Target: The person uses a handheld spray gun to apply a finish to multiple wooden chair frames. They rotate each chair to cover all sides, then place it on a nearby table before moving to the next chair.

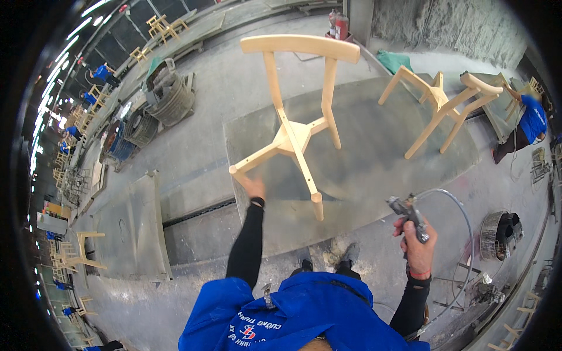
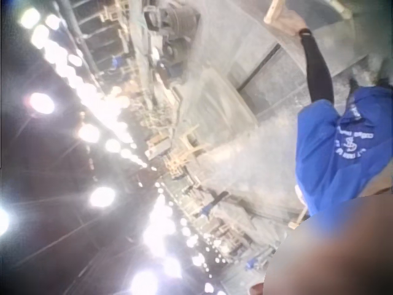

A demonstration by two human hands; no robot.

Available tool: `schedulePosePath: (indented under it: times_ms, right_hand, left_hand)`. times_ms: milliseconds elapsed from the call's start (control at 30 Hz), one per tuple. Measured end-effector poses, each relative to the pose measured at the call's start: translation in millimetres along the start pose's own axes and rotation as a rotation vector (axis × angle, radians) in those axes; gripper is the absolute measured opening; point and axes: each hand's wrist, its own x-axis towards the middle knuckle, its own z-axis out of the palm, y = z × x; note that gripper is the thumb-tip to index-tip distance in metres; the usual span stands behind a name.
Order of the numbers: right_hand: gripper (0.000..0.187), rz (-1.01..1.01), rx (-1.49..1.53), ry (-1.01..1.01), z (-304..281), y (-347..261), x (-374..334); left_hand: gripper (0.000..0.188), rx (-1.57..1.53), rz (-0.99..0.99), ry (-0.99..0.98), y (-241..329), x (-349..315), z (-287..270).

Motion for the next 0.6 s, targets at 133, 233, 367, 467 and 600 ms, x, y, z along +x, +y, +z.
schedulePosePath:
  times_ms: [133, 233, 367, 467, 600]
  right_hand:
    - [0.046, -0.003, 0.014, -0.102, 33, -14, 17]
    - [0.049, -0.151, 0.167, -0.094, 44, -27, 20]
    - [0.047, -0.238, 0.213, -0.099, 40, -35, 23]
    - [0.045, -0.168, 0.061, -0.168, 33, -32, 26]
    - [0.046, -0.107, -0.006, -0.165, 19, -29, 13]
  left_hand:
    - [0.088, -0.219, -0.112, -0.500, 74, -125, 29]
    - [0.090, -0.126, -0.103, -0.659, 106, -171, 38]
    - [0.093, -0.081, -0.118, -0.711, 118, -184, 43]
    - [0.091, 0.007, -0.170, -0.664, 118, -184, 47]
    - [0.068, 0.141, -0.152, -0.581, 119, -184, 52]
